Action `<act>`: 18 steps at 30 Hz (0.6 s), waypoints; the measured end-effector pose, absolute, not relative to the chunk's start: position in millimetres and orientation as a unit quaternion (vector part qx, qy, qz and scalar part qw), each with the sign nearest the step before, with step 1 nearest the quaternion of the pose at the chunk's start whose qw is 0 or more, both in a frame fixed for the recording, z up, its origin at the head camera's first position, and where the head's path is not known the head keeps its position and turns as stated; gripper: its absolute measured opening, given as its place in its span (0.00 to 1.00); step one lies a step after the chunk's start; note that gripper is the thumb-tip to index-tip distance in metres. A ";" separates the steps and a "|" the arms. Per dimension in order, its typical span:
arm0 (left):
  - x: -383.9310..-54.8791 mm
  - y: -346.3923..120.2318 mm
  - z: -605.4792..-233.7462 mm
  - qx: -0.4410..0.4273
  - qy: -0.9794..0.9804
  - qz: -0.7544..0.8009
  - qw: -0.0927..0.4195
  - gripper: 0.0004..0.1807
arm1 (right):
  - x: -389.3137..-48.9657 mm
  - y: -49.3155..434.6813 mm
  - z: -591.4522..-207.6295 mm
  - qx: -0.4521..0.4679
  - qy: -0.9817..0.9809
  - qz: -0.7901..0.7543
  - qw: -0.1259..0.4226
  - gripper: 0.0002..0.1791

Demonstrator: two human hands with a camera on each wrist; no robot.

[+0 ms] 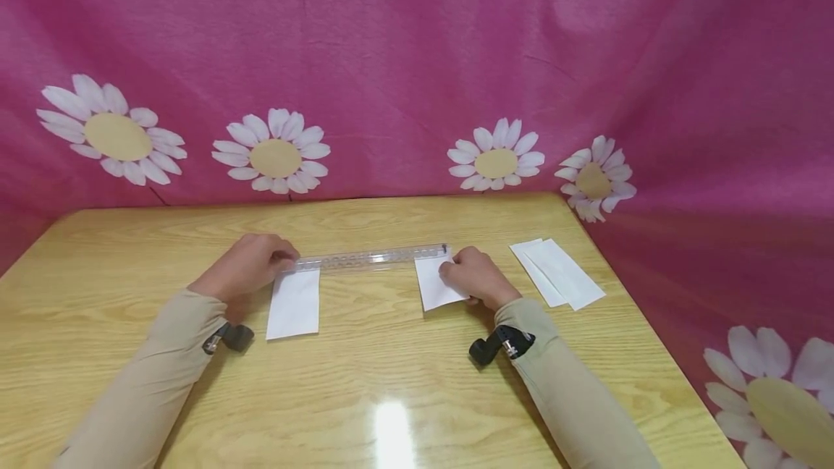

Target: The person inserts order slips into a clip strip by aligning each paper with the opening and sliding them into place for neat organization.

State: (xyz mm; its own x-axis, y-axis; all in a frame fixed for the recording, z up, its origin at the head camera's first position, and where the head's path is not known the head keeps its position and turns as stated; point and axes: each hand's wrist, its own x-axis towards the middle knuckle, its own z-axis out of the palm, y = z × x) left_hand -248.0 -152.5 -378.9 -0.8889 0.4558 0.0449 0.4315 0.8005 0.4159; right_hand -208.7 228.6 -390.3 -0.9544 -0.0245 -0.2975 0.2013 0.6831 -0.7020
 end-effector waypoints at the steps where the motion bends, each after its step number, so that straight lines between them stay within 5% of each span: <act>1: -248.4 -152.6 -379.4 0.235 0.948 0.211 0.026 0.11 | -209.0 228.2 -390.5 0.048 0.905 -0.397 0.145 0.15; 18: -247.6 -150.3 -376.5 0.238 0.948 0.211 0.023 0.10 | -210.3 217.1 -395.1 0.028 0.895 -0.421 0.147 0.14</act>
State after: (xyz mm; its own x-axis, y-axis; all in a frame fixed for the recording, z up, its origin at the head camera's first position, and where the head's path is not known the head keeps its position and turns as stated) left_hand -247.6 -150.3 -376.5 -0.8858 0.4606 0.0572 0.4413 0.7976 0.4113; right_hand -210.3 217.1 -395.1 -0.9553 -0.0740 -0.2862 0.1732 0.6443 -0.7449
